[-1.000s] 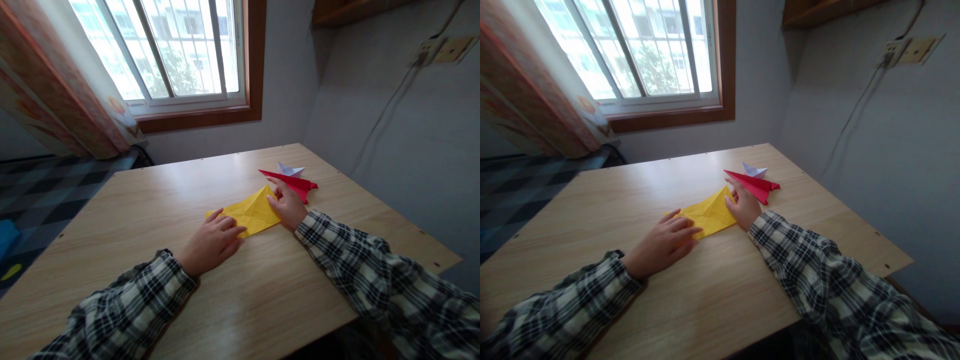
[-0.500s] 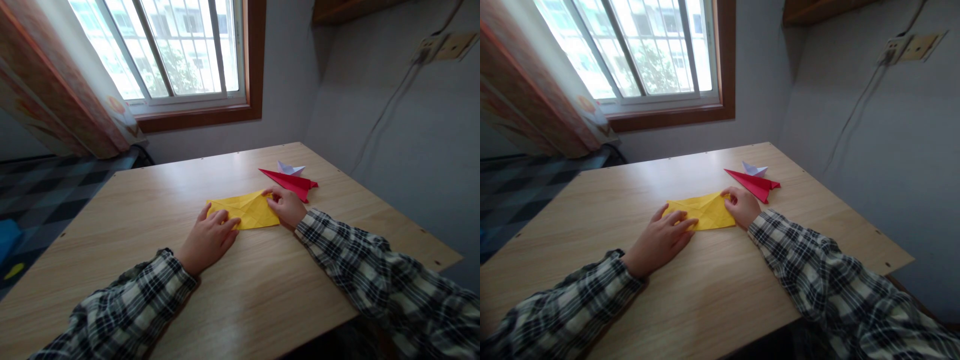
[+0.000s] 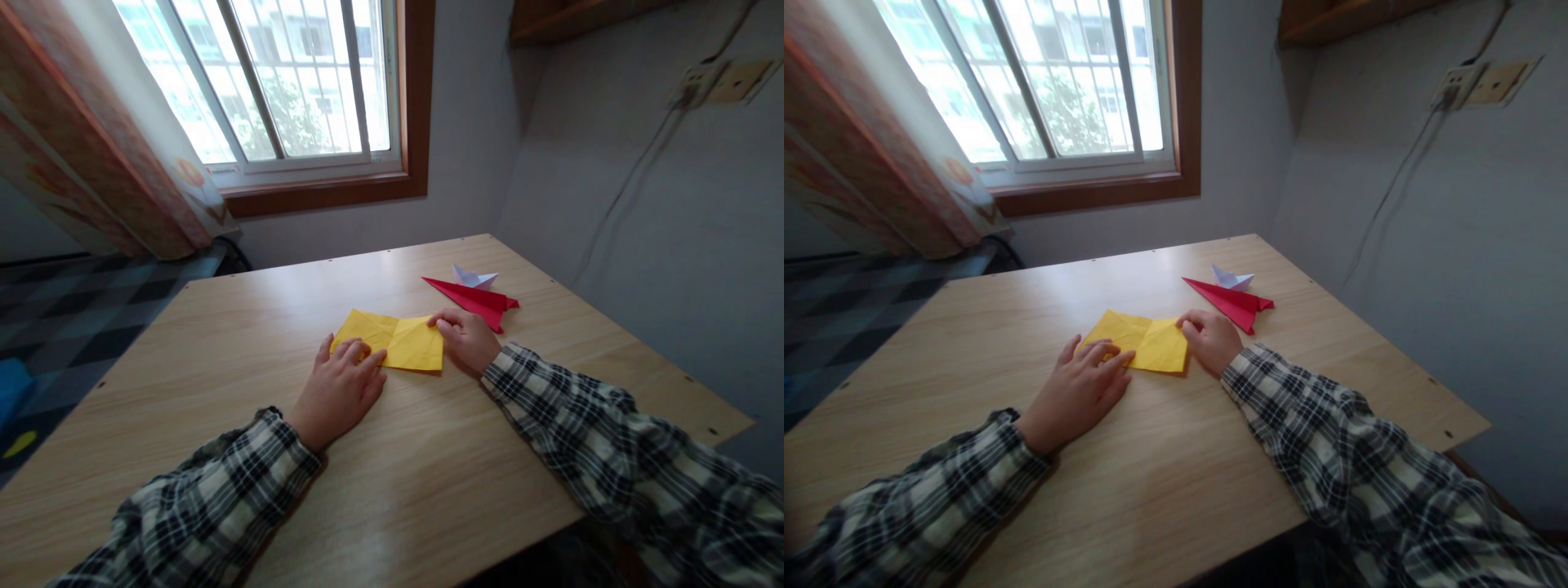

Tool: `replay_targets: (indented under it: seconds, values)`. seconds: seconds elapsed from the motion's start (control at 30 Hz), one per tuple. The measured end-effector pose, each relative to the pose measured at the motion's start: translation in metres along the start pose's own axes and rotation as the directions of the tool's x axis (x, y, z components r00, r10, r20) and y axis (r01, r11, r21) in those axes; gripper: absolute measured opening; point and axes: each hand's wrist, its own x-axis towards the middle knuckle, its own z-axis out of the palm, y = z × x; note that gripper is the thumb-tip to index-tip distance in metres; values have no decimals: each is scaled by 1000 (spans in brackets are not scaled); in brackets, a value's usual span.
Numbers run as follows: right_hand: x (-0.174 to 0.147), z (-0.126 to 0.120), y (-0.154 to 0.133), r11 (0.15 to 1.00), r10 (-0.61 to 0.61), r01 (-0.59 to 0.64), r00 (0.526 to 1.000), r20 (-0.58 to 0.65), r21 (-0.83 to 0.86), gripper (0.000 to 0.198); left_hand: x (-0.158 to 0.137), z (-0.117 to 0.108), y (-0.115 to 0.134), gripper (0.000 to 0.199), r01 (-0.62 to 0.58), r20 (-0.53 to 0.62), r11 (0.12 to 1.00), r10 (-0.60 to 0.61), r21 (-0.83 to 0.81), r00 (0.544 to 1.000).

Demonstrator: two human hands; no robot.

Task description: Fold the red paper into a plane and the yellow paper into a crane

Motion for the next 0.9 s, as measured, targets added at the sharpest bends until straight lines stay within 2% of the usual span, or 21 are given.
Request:
replay_targets:
  seconds: [0.23,0.33,0.47,0.67,0.9]
  values:
    - [0,1,3,999,49,-49,999,2,18,32,-2,6,-1,44,63,34,996,-65,56,997]
    - [1,4,8,1000,-2,2,1000,2,27,36,-2,8,-2,47,83,47,994,-86,68,995]
    - [3,6,15,993,-105,107,993,48,-43,43,-2,12,-4,51,75,41,996,-77,49,996]
    - [2,9,17,977,-178,188,979,95,-105,32,-2,15,-9,56,49,87,998,-46,-40,995]
    - [-2,9,12,959,-199,218,973,120,-181,26,-3,15,-11,50,39,65,995,-33,-95,997]
